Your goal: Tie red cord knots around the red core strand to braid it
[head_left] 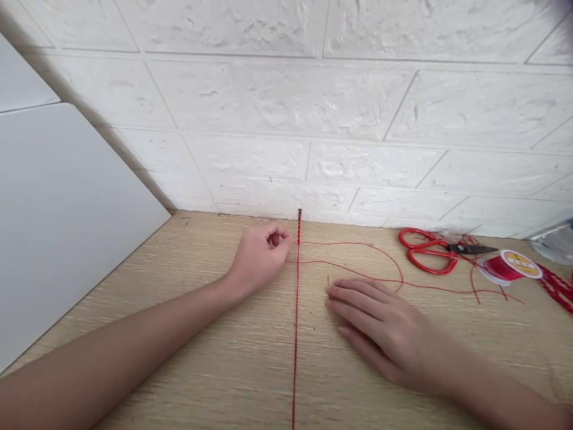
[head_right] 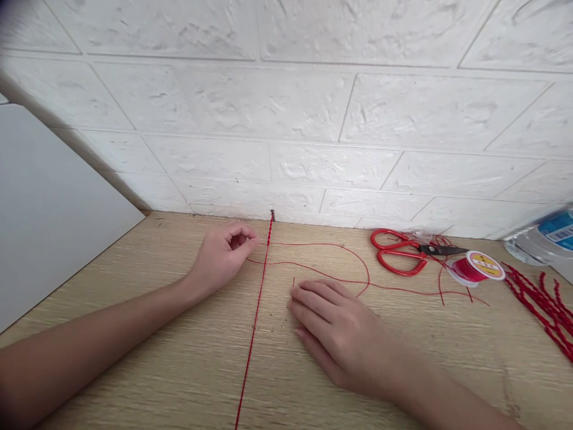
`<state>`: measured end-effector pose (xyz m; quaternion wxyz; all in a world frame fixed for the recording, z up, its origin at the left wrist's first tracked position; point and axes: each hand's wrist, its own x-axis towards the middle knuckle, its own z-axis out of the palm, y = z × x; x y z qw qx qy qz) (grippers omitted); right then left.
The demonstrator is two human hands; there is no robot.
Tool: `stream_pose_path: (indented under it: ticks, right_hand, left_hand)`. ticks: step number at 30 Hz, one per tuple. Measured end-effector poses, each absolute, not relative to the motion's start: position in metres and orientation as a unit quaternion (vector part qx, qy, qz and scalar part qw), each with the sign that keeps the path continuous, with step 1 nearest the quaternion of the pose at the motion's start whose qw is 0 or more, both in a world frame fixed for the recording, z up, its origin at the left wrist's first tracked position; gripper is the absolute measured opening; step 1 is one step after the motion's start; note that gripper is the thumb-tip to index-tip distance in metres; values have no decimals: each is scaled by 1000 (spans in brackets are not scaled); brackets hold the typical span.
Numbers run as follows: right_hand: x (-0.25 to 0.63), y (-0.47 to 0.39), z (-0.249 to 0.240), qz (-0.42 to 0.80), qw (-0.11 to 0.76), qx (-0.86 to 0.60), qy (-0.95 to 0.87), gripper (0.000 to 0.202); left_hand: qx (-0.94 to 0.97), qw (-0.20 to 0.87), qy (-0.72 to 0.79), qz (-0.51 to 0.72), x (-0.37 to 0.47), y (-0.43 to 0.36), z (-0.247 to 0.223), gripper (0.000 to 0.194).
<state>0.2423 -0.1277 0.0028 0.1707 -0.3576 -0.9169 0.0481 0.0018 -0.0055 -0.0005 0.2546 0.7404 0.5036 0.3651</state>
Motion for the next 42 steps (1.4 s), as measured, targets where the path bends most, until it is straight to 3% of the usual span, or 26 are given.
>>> stream_pose_path:
  ticks: [7, 19, 31, 42]
  right_hand:
    - [221, -104, 5, 39, 160, -314, -935, 38]
    - [213, -85, 0, 49, 165, -304, -937, 41]
    - [213, -85, 3, 70, 178, -325, -926, 22]
    - [218, -83, 2, 107, 166, -315, -928, 22]
  left_hand:
    - [793, 222, 505, 260, 0, -7, 3, 25]
    - [789, 275, 497, 234, -1, -2, 2, 19]
    - [795, 264, 492, 237, -2, 1, 0, 14]
    - [808, 288, 470, 210, -1, 1, 3, 12]
